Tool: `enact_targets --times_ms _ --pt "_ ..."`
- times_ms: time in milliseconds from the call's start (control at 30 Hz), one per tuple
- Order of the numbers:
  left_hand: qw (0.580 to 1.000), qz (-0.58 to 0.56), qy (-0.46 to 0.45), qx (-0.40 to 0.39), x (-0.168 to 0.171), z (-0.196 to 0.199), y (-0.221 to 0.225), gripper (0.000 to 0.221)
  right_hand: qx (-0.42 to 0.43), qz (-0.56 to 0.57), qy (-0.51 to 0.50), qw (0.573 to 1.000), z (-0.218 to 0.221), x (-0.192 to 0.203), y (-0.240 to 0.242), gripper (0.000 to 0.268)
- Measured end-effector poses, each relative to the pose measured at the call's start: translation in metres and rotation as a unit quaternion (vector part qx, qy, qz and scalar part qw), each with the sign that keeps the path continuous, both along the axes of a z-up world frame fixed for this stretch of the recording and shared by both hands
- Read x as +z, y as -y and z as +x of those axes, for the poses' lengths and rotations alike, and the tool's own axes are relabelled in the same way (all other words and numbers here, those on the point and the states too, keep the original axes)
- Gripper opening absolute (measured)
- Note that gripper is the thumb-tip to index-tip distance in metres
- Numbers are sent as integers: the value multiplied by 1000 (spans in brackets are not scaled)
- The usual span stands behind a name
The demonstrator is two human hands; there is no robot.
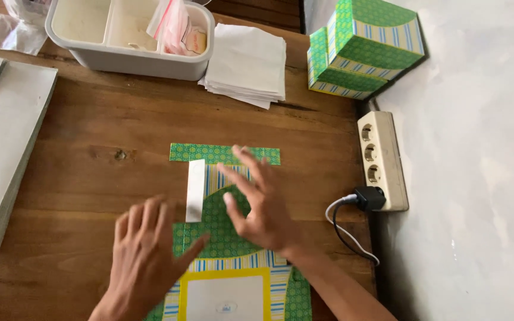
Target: Folding cardboard templates and applying decorative tape to assemble small boxes.
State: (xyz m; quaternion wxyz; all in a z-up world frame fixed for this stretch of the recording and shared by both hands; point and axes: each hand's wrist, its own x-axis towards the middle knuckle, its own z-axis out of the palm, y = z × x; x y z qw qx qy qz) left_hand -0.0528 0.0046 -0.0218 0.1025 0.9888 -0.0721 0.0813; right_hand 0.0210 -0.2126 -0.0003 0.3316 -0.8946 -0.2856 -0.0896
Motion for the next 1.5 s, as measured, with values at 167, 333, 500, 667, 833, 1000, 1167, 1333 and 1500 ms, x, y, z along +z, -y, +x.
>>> enact_targets --times_ms 167,333,500,667,833,1000,1167,1333,1500 --pt "997 -71 4 21 10 19 1 51 -48 -69 -13 996 8 20 25 58" --pt "974 -193 -88 77 7 38 -21 40 -106 -115 -95 983 18 28 57 52" --pt "847 -520 -100 48 48 41 -39 32 -119 17 -34 992 15 54 53 32" --pt "880 -472 -20 54 101 39 -42 17 -114 153 -57 980 13 51 54 31" --pt "932 -357 64 -6 141 35 -46 13 -119 197 -65 971 9 62 55 36" --pt "955 -214 134 -153 163 6 -61 21 -131 214 -56 966 13 60 55 30" --pt "934 -68 193 -294 166 -21 -23 31 -146 248 -175 942 23 55 58 28" --pt "888 38 228 -397 111 -34 -14 39 -193 307 -528 768 32 63 63 55" --pt "852 -124 115 -495 41 -47 -14 14 -98 105 -598 789 31 73 64 71"
